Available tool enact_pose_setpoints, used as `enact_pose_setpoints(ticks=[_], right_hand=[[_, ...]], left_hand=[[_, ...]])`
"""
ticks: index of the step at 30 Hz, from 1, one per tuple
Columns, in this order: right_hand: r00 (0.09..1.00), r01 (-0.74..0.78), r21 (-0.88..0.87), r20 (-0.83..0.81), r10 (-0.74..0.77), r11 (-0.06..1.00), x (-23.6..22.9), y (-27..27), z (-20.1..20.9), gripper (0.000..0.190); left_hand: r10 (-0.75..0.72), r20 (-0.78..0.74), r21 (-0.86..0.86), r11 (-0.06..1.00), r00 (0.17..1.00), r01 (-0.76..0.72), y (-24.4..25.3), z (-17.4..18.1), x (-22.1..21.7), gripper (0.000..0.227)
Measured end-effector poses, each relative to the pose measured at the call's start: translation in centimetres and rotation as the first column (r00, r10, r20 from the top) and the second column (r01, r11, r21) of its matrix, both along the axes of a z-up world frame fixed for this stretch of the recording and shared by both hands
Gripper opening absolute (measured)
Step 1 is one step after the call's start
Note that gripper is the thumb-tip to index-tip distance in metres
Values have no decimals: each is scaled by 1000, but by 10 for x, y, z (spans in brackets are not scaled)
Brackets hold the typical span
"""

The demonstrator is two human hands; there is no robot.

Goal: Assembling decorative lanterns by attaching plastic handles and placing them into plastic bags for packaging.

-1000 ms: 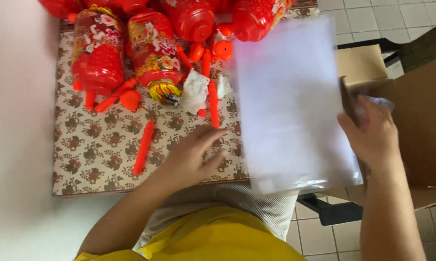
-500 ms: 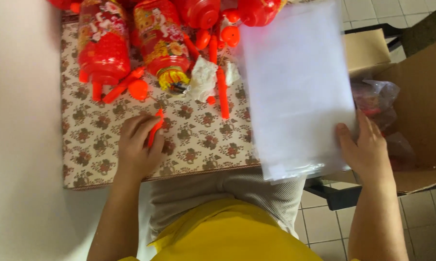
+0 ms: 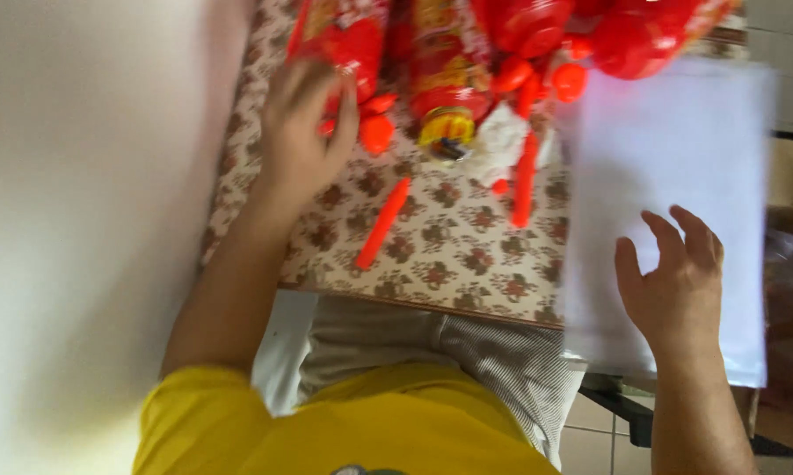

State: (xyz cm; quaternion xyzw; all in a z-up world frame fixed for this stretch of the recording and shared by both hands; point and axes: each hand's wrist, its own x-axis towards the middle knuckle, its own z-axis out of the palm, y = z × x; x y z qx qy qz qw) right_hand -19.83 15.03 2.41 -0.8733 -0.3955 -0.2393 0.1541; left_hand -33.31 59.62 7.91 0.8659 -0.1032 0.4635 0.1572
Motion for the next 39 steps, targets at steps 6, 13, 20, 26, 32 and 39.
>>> enact_pose_setpoints(ticks=[6,13,20,26,32,39], right_hand=[[949,-242,164,-165,269,956,-33,79,12,29],[978,-174,73,-106,181,982,-40,83,8,34],[980,-195,24,34,194,981,-31,89,-3,41],[972,-222,56,-66,226,973,-48,116,2,28],[971,-208,125,-93,221,970,-63,118,21,32],[801,-555,78,-218,557,828,-119,184,15,44]], left_hand=[[401,97,-231,899,911,-372,32,-68,38,30],[247,-28,-75,966,969,-249,-4,-66,25,30],[-263,-140,-40,965,955,260,-46,-78,31,28],[-17,-45,8,1000,999,17,-23,-79,33,29],[467,-75,-351,815,881,-461,41,-86,28,68],[371,-170,-416,813,913,-407,31,-73,25,56]])
